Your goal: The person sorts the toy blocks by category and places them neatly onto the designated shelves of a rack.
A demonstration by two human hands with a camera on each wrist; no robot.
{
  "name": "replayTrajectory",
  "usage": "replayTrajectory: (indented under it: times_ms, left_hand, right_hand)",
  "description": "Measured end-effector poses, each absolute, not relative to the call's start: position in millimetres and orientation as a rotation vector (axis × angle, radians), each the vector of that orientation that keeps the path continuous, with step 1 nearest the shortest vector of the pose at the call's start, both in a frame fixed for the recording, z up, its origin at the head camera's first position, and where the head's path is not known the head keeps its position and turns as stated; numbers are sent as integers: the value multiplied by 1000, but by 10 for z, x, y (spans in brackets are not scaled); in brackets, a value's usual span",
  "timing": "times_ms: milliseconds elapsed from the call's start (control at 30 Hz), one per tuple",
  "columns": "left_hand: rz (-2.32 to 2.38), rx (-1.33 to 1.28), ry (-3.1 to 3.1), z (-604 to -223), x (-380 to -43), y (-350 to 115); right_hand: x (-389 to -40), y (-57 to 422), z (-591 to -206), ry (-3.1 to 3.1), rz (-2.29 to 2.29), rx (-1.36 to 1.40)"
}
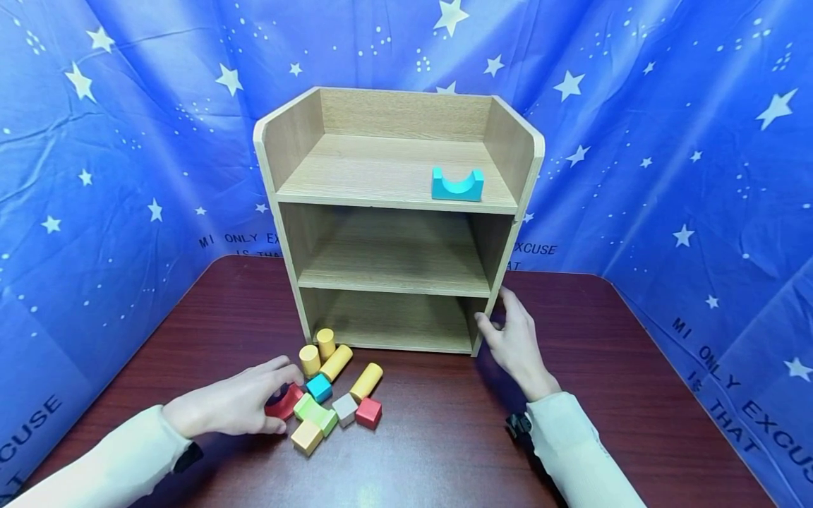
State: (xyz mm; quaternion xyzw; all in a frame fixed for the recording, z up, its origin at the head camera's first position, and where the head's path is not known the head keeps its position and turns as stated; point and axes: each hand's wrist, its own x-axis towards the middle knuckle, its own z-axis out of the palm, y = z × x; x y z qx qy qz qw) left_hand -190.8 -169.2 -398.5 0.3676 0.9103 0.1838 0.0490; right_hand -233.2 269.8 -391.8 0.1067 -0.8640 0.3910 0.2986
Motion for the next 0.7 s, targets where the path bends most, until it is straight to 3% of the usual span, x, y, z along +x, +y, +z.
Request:
replayTrajectory:
  times_ms: [700]
  left_hand:
    - [452,1139,2797,-4023,-1934,-1720]
  right_hand:
    - [-2327,2696,-3912,-2294,1042,280]
